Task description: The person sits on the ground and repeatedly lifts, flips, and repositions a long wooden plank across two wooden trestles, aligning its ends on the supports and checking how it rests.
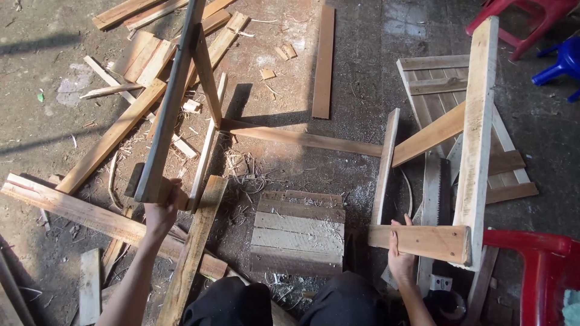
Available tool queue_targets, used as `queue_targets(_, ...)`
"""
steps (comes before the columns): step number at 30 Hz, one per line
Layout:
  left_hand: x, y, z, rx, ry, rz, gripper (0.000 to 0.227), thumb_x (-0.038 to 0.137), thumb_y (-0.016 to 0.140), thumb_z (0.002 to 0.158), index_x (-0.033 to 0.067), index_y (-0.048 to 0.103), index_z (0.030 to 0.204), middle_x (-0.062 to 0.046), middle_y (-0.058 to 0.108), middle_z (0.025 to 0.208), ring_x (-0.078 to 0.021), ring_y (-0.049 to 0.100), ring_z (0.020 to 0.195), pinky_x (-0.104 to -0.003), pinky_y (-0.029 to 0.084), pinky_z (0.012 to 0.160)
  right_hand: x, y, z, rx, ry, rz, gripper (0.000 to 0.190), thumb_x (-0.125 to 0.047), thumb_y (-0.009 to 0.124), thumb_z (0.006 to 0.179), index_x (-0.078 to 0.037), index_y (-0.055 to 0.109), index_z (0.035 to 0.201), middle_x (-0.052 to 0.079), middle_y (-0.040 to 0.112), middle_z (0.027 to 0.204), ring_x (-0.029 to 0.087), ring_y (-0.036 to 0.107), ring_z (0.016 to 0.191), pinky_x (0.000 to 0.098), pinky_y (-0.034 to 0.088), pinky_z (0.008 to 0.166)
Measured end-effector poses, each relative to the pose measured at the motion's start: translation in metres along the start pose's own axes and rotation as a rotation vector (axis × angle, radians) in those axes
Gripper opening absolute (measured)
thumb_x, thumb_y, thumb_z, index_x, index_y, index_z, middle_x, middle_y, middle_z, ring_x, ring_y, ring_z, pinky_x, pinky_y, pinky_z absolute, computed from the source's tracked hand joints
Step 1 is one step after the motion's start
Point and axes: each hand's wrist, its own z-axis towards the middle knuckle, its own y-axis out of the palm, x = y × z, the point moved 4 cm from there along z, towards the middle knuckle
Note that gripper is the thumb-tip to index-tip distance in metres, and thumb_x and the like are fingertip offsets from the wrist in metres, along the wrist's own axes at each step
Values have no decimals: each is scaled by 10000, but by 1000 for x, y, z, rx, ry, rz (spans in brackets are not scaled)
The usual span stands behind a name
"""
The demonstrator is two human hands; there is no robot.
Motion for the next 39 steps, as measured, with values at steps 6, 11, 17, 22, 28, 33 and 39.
queue_targets(6, -14, -4, -13, 25, -91, 100, 187, 11, 630, 1016, 63, 692, 1185, -60, 692, 973, -142, 605, 671, -272, 552, 656, 6, 2, 0, 15, -104, 6, 474, -10, 537, 999, 48, 453, 1461, 106, 649, 1332, 187, 621, 1139, 339, 453, 1115)
queue_targets(11, -22, -7, -11, -13, -127, 95, 206, -4, 588, 1037, 64, 706, 1191, -56, 727, 999, -131, 680, 825, -270, 582, 933, 11, 0, 2, 7, -45, 5, 686, 2, 572, 970, 14, 323, 1609, 119, 692, 1229, 205, 672, 1030, 313, 526, 964)
queue_targets(17, 1, -4, -14, -30, -222, 71, 254, 72, 634, 972, 55, 666, 1223, -148, 727, 1188, -260, 740, 939, -437, 634, 929, -1, -11, 12, -93, 177, 21, 623, -88, 561, 948, 22, 412, 1543, 202, 638, 1350, 302, 626, 1194, 440, 480, 1092)
queue_targets(22, 4, -3, -13, 19, -181, 54, 285, 63, 643, 957, 23, 660, 1239, -116, 703, 1005, -196, 657, 723, -358, 598, 687, -14, -10, 13, -91, 134, -1, 590, 37, 457, 979, 11, 370, 1562, 143, 662, 1308, 243, 615, 1168, 375, 429, 1098)
queue_targets(28, -4, -2, -16, 42, -211, 33, 393, 40, 669, 911, 12, 615, 1299, -148, 704, 1106, -252, 707, 885, -423, 636, 842, -6, -7, 16, -110, 40, -73, 603, 61, 508, 957, 49, 376, 1545, 176, 670, 1289, 262, 658, 1110, 377, 498, 1045)
queue_targets(33, -17, -7, -22, -11, -261, 97, 512, 100, 701, 889, 34, 569, 1379, -168, 706, 1150, -295, 713, 1016, -474, 616, 928, -13, -14, 16, -127, 81, -107, 647, 1, 556, 954, 16, 366, 1572, 154, 681, 1281, 255, 657, 1101, 398, 494, 1034)
queue_targets(39, -34, -7, -64, 34, -586, 318, 538, 321, 773, 925, -196, 658, 1019, -124, 561, 536, -143, 361, 286, -263, 287, 242, -5, -14, 10, -148, 95, -123, 623, 21, 528, 958, 1, 366, 1560, 140, 675, 1302, 261, 646, 1151, 413, 479, 1070)
